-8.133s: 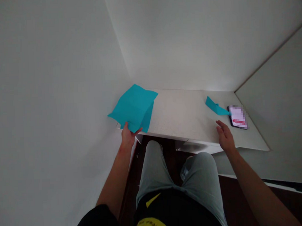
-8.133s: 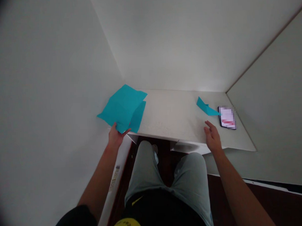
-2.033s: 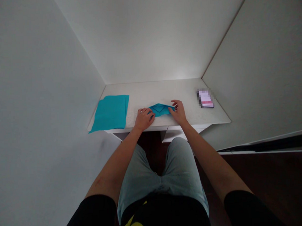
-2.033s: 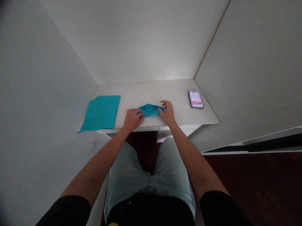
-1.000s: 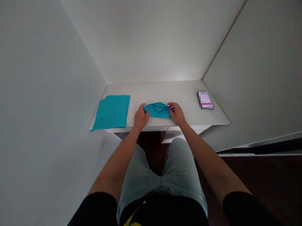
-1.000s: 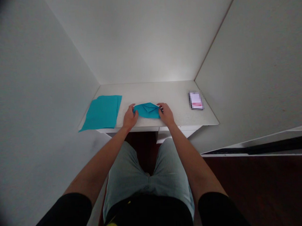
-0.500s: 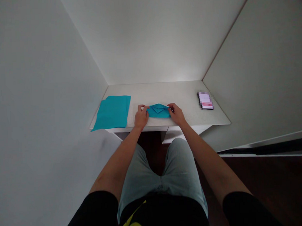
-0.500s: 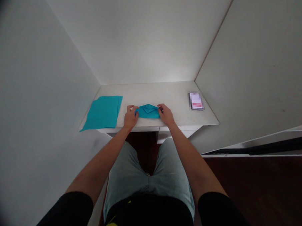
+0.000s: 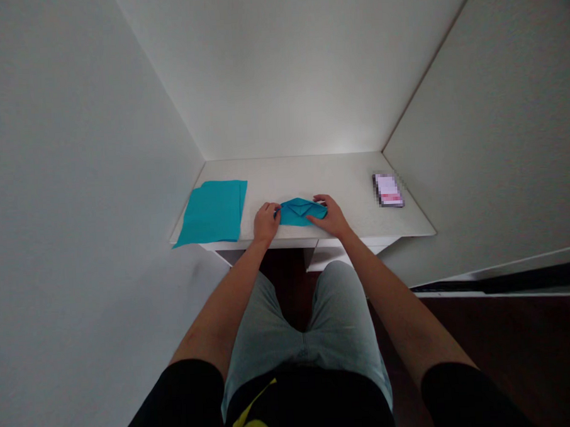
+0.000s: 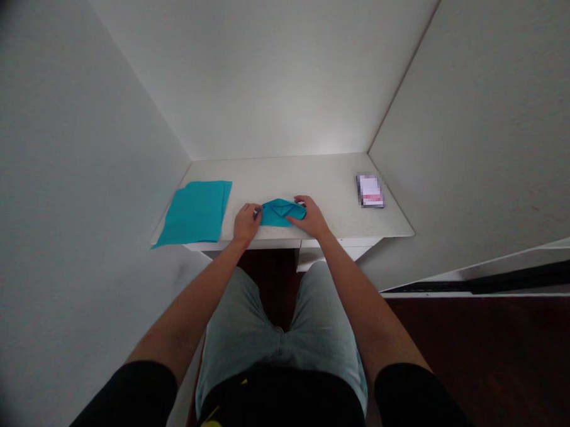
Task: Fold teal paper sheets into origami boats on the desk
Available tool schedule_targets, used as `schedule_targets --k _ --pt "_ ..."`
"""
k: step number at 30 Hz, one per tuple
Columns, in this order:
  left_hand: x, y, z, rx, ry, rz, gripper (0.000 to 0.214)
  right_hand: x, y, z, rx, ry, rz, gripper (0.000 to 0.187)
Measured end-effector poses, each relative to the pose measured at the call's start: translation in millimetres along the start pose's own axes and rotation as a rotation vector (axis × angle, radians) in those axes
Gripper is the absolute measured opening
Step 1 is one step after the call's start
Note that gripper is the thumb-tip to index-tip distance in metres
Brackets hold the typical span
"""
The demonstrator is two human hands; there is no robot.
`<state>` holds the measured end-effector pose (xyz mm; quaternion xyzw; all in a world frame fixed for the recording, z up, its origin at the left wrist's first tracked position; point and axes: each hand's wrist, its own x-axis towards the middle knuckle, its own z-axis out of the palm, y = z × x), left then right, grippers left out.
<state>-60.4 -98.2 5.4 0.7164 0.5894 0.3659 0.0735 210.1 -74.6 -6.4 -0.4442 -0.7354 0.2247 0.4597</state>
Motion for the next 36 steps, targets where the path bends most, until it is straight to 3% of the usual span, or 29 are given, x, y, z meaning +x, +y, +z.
schedule_targets --k 3,7,12,17,21,26,29,32,36 --pt "1 -2 1.3 0.014 0.031 0.024 0.014 0 3 0 -0.027 0.006 -0.034 0.071" --pt "1 -2 3.4 0.034 0.092 0.13 0.01 2 9 0 -0.065 -0.011 0.024 0.07" --pt "-2 -1 5.1 -0.023 0.023 0.24 0.012 4 16 2 -0.13 0.04 0.05 0.071" --pt "-4 1 3.8 -0.112 0.008 0.002 0.008 3 16 2 -0.153 0.078 0.074 0.069" --pt "-2 4 0.5 -0.182 0.075 -0.191 0.003 3 11 0 -0.163 0.061 0.083 0.068" --pt "2 6 -3.7 -0.322 0.116 -0.289 0.005 4 8 -1 -0.143 0.056 0.103 0.052" --pt "2 5 -4.4 -0.358 0.118 -0.307 0.012 3 6 -2 -0.093 0.07 0.163 0.058" --pt "3 3 -3.8 -0.338 0.149 -0.323 0.02 1 3 -3 -0.045 0.076 0.153 0.064" --pt "4 -3 -2.9 -0.231 0.191 -0.347 0.022 1 0 -4 -0.001 0.089 0.115 0.054"
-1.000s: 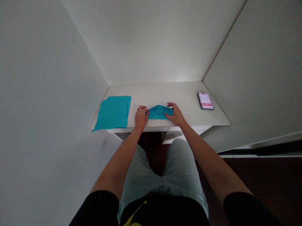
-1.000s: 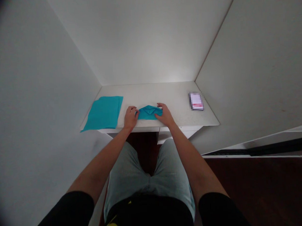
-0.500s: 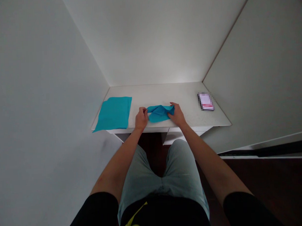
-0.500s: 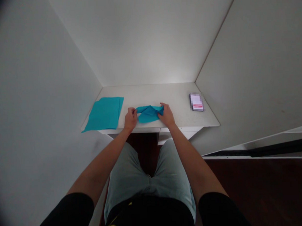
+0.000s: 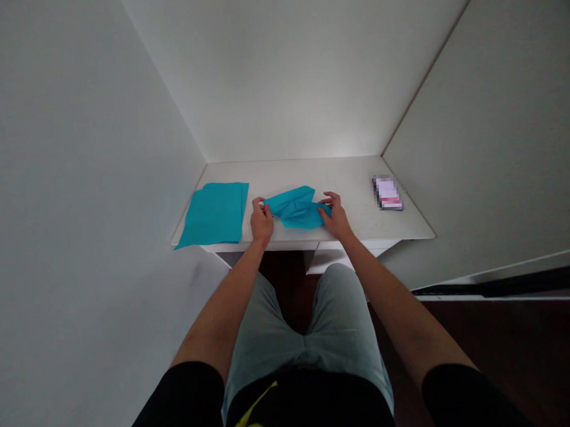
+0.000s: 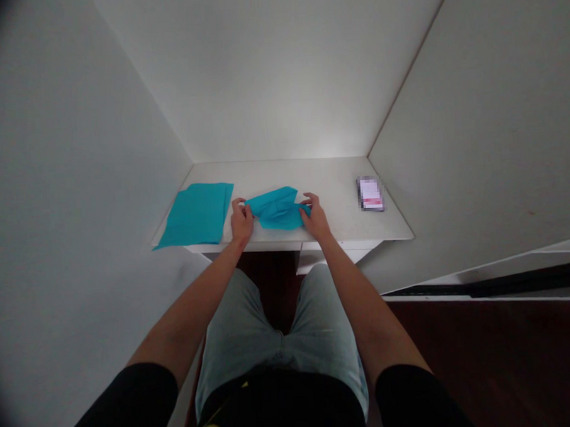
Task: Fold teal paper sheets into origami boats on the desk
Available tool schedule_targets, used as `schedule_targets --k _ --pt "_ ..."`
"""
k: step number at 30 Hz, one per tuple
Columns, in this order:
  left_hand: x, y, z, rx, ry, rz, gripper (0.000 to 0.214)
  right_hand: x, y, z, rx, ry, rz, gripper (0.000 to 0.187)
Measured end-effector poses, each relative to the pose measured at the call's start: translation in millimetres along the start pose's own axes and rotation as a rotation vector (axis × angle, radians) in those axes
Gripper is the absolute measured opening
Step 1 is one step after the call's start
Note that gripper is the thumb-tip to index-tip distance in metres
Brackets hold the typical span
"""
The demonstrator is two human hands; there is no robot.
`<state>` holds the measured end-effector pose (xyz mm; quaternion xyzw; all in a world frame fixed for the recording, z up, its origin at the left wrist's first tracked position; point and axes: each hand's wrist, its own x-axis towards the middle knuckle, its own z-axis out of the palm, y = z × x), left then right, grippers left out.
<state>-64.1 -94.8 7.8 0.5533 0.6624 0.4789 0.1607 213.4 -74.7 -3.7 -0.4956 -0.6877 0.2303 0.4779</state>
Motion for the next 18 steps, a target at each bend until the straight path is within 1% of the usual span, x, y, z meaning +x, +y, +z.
schedule_targets --k 2,4,6,11,15,18 --pt "2 -2 -0.3 0.029 -0.007 0.05 0.023 1 0 0 -0.002 -0.008 -0.022 0.042" --pt "4 -3 -0.3 0.054 -0.006 0.102 0.03 2 1 -1 -0.026 -0.031 -0.04 0.027" --pt "6 -4 0.3 0.078 0.015 0.109 0.035 3 2 -1 -0.045 -0.045 -0.04 0.021" --pt "9 -8 4.9 0.075 0.047 0.064 0.035 5 6 -1 -0.024 0.006 0.0 0.024" --pt "11 -11 5.8 0.025 0.028 0.054 0.037 5 8 -1 -0.036 0.042 0.03 0.025" --pt "12 -11 4.0 -0.053 0.002 0.012 0.037 5 9 0 -0.032 0.065 0.055 0.027"
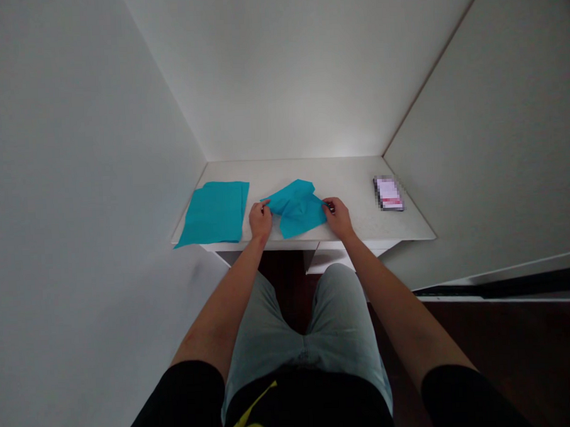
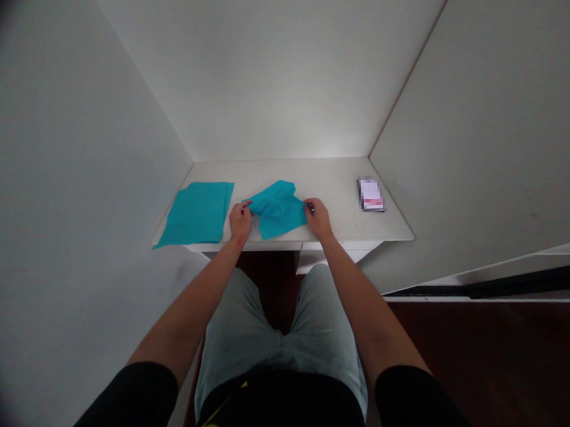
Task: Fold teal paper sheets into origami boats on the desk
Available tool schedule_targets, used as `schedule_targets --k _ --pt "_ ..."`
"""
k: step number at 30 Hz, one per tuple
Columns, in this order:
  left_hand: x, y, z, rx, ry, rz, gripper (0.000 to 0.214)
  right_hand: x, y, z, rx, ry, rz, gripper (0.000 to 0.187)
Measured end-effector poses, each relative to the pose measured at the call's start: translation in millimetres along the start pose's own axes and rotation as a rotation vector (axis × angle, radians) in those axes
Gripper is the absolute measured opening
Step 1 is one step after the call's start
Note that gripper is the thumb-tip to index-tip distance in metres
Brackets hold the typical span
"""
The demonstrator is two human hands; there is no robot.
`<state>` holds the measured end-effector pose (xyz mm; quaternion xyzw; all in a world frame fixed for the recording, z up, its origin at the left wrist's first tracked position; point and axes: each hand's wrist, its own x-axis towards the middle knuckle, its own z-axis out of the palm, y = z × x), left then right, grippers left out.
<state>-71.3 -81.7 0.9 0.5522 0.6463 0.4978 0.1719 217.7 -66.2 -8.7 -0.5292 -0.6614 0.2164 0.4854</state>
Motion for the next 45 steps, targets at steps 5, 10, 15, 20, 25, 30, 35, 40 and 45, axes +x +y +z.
schedule_targets --k 5,10,15,20,25,30,35,40,45 --pt "-9 12 -2.8 -0.004 -0.003 0.057 0.033 0 0 0 0.03 0.0 0.03 0.031" --pt "-24 30 -6.1 0.279 0.039 0.22 0.044 1 -1 -1 0.054 0.004 0.05 0.033" --pt "-27 36 -6.6 0.361 -0.133 0.264 0.032 0 -3 -1 0.054 -0.018 0.05 0.032" --pt "-26 36 -6.7 0.375 -0.205 0.315 0.015 -1 -4 -1 0.036 -0.04 0.001 0.022" --pt "-28 39 -7.6 0.385 -0.202 0.308 0.009 -1 -3 1 -0.078 -0.021 -0.078 0.015" --pt "-26 32 -4.4 0.339 -0.241 0.347 0.008 0 -4 2 -0.197 -0.056 -0.148 0.012" --pt "-20 24 -1.1 0.144 -0.27 0.216 0.012 2 -2 2 -0.237 -0.044 -0.052 0.021" --pt "-13 23 -3.5 0.003 -0.143 0.026 0.01 3 -2 0 -0.175 0.055 0.056 0.028" --pt "-10 24 -5.5 -0.059 -0.072 -0.086 0.011 -1 -6 -2 -0.056 0.062 0.117 0.025"
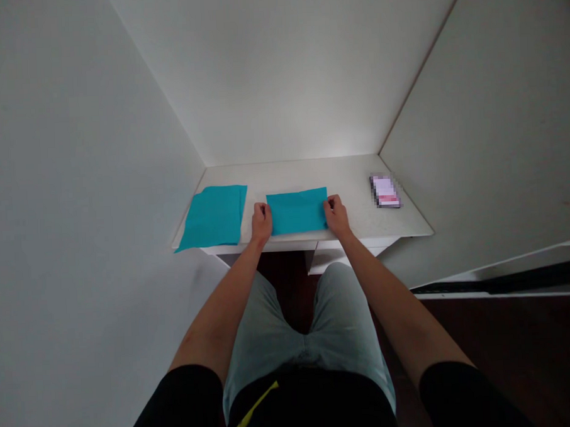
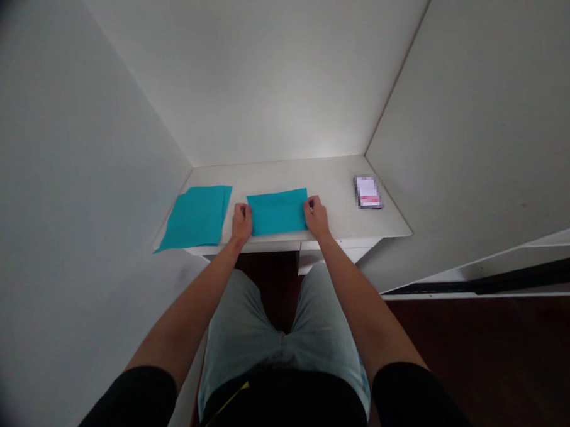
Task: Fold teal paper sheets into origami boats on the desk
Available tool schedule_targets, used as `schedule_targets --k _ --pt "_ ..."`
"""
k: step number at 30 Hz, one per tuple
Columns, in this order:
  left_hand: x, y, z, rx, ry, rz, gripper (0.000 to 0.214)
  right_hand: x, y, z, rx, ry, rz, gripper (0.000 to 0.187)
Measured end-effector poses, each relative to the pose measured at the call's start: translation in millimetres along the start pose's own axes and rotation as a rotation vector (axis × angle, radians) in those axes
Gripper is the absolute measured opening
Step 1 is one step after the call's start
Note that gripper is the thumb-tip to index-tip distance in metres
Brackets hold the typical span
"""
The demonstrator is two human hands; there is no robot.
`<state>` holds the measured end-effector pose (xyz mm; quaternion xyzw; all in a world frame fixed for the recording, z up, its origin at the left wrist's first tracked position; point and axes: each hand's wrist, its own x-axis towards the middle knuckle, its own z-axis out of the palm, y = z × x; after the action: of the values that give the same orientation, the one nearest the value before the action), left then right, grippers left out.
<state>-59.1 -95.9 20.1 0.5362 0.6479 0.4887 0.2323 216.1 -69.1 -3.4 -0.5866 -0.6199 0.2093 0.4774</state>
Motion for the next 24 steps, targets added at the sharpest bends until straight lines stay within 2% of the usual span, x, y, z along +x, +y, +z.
schedule_targets --k 6,11,14,15,16,19,21,24 --pt "1 2 -0.1 -0.045 -0.05 -0.043 0.016 -3 -7 -4 0.075 -0.028 0.006 0.017" --pt "3 0 -0.9 -0.086 -0.062 -0.064 0.018 -3 -8 -5 0.095 0.01 0.036 0.019" --pt "4 -3 0.4 -0.116 -0.089 -0.067 0.011 -2 -7 -4 0.123 0.0 0.019 0.021" --pt "3 -4 1.2 -0.147 -0.111 -0.072 0.005 -3 -6 -4 0.147 -0.019 0.012 0.025" --pt "3 -6 1.9 -0.185 -0.135 -0.077 0.009 -3 -6 -4 0.174 -0.043 0.005 0.031" --pt "2 -9 2.9 -0.255 -0.176 -0.048 0.041 -6 -8 -6 0.22 -0.111 -0.023 0.065" --pt "3 -10 1.9 -0.229 -0.168 -0.009 0.053 -8 -11 -8 0.222 -0.132 -0.045 0.084" --pt "6 -12 -0.1 -0.17 -0.151 0.059 0.048 -10 -14 -10 0.216 -0.16 -0.072 0.089"
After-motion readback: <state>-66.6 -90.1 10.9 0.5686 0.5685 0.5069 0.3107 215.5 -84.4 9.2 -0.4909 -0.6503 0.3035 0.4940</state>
